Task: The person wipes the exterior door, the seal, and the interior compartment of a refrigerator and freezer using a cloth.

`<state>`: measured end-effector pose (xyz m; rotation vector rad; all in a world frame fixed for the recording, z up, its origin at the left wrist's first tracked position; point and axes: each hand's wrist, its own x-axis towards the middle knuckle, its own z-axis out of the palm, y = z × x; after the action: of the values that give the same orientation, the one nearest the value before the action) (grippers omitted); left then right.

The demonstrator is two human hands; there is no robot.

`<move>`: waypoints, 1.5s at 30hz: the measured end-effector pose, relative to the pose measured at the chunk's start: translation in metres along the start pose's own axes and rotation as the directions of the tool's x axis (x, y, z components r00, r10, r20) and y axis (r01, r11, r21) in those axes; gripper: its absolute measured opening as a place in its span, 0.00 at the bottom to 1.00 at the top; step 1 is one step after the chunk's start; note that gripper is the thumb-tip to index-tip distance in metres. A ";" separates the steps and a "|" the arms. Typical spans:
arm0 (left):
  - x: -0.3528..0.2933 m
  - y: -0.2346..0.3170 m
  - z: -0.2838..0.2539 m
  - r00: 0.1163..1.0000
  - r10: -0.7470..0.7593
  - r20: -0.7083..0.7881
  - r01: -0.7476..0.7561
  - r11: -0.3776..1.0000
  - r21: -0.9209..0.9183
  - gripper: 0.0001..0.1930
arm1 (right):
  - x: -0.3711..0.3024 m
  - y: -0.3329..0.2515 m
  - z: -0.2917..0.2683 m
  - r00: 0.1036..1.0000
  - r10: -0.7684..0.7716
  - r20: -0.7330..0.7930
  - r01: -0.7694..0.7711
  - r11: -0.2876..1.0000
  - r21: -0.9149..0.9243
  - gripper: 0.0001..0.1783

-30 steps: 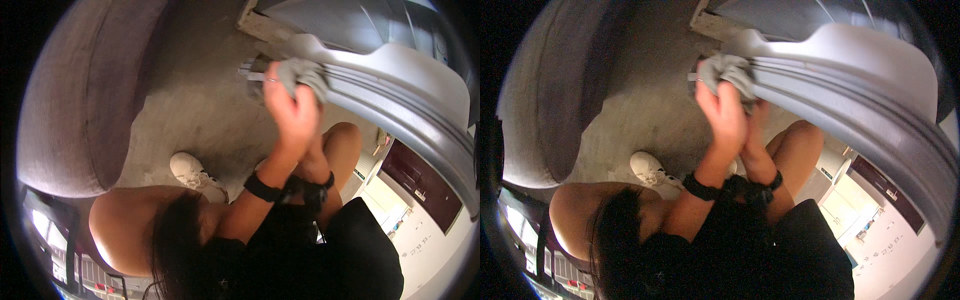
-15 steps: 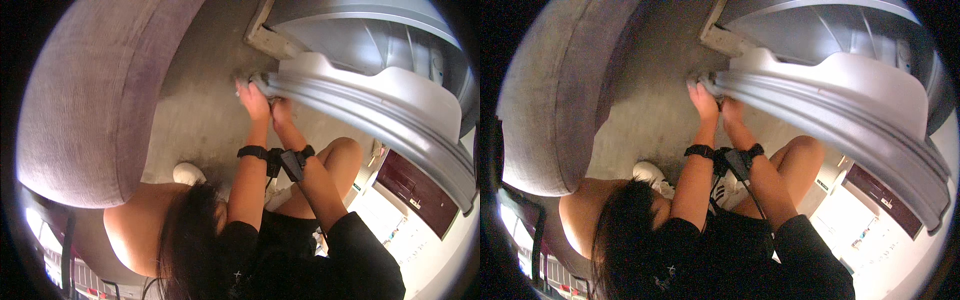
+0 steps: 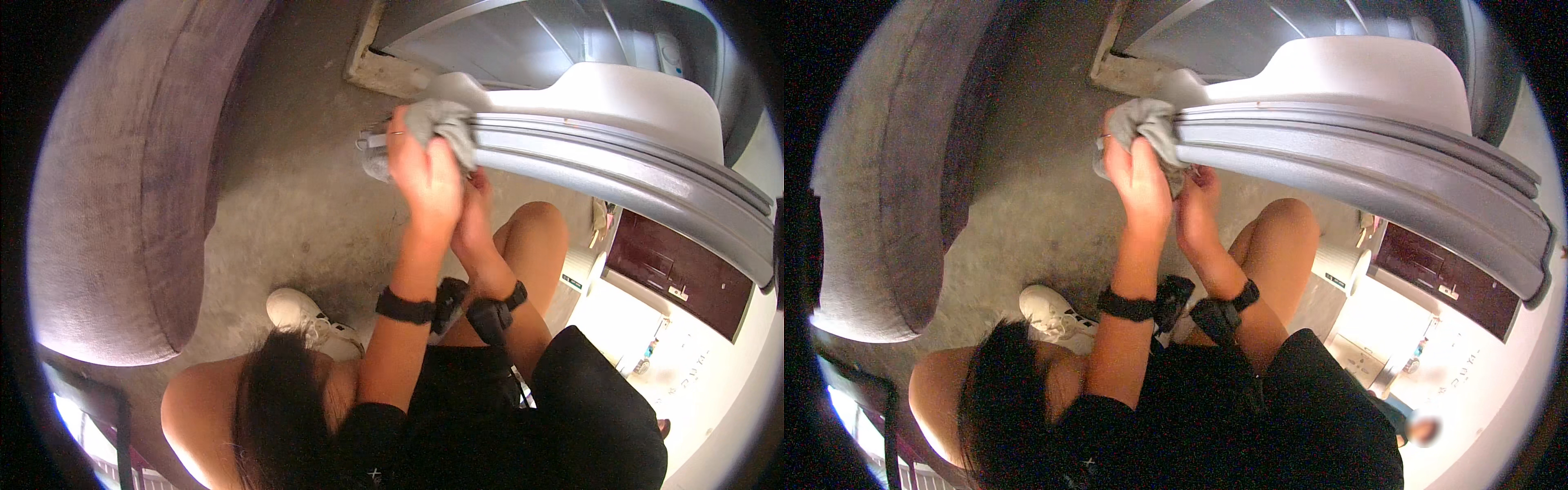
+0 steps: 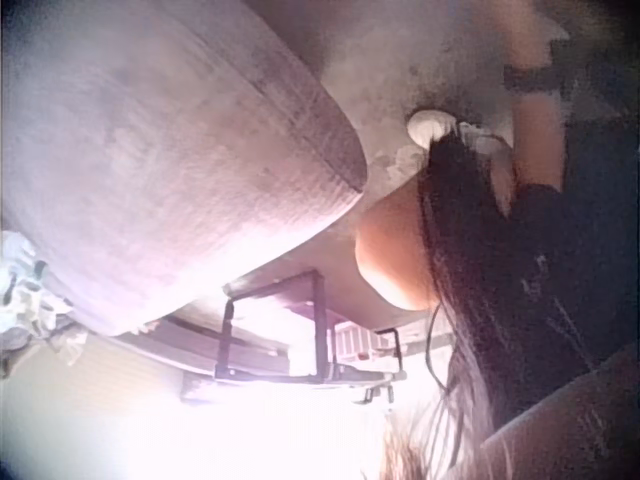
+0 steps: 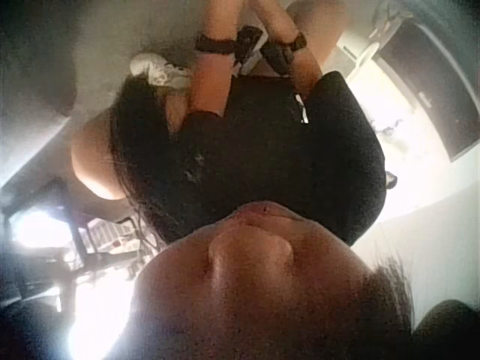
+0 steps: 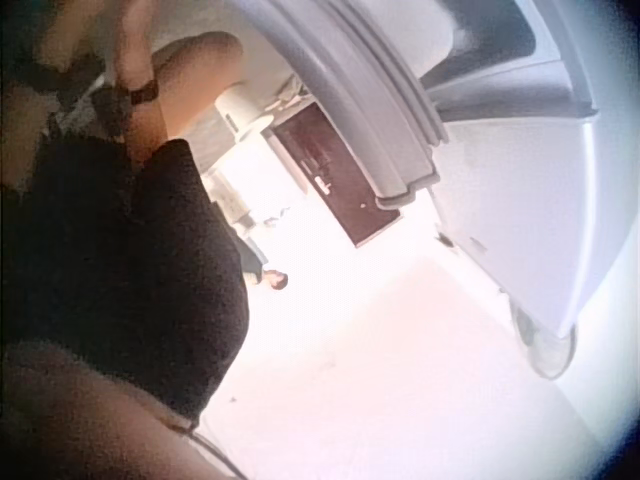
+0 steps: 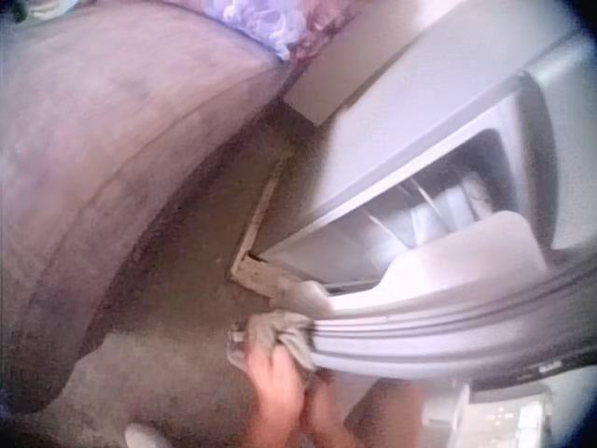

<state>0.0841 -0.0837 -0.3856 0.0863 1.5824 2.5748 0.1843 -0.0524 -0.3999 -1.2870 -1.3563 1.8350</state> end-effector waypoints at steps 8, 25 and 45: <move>0.009 0.114 0.008 0.925 0.189 0.329 -0.175 0.982 -0.072 0.15 | -0.049 -0.055 0.005 0.922 -0.358 0.150 0.388 0.858 -0.336 0.21; -0.011 -0.097 -0.086 0.919 -0.394 -0.021 0.371 0.844 0.388 0.12 | 0.025 0.107 0.025 0.966 0.135 -0.221 -0.188 0.953 -0.238 0.17; -0.021 0.103 0.023 0.998 -0.065 0.012 0.066 0.971 -0.229 0.18 | -0.061 -0.081 0.034 0.930 -0.347 -0.124 0.328 0.933 -0.151 0.14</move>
<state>0.0999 -0.1119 -0.2829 0.0186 1.2519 2.6809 0.1690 -0.0879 -0.3006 -1.1413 -1.5249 1.4107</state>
